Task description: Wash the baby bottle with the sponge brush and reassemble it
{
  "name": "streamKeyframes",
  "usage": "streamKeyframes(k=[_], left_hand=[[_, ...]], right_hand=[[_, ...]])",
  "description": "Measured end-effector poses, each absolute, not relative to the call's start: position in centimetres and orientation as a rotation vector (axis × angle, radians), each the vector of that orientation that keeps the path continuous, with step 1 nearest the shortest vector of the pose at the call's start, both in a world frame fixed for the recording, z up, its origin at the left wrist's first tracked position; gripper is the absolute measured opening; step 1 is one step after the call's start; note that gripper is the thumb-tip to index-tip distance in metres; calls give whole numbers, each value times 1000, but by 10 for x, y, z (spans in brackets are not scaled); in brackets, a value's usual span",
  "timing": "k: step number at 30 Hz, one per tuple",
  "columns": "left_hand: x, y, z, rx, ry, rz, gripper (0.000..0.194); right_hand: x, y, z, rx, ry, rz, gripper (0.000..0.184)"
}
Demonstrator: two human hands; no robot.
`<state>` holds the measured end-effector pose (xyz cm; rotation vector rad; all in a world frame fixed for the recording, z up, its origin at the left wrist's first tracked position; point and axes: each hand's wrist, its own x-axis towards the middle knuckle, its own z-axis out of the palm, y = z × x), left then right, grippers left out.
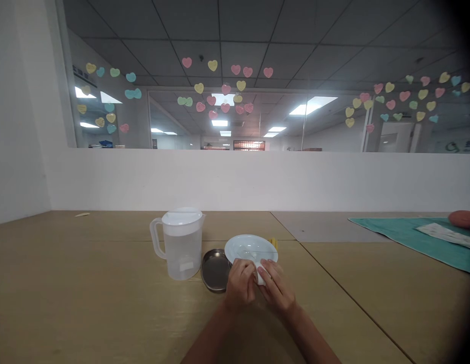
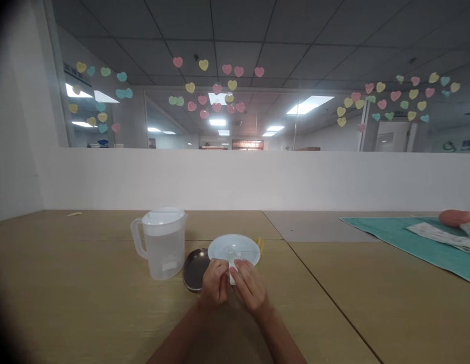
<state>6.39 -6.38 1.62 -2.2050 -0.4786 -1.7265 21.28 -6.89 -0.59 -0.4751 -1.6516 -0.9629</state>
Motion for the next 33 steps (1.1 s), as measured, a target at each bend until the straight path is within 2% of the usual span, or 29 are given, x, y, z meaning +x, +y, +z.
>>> streamKeyframes(k=[8,14,17,20,22,25,28,33], left_hand=[[61,-65,16,-2251,-448,-1759,21],[68,-71,15,-2275,-423,-1880,23],[69,-73,13,-2274,-397,-1955,26],[63,-66,12,-2146,-650,-2130,27],[54,-57,12,-1904,-870,-2182,19],[42,-44,17,-1883,-1067,-1894,21],[38,-38,20,-2006,-1199,-1566,21],[40,-36,14,-2084,-1433,-1240,19]], right_hand=[[216,-65,-14,-502,-1675,-895,53],[218,-65,-14,-462,-1694,-856,53],[225,-62,-15,-497,-1667,-726,55],[234,-62,-13,-586,-1450,-556,54],[239,-64,-8,-691,-1215,-494,52],[241,-66,1,-993,-996,-291,47],[240,-61,4,-1136,-1095,-109,55],[240,-44,-9,-1251,-1329,-4,43]])
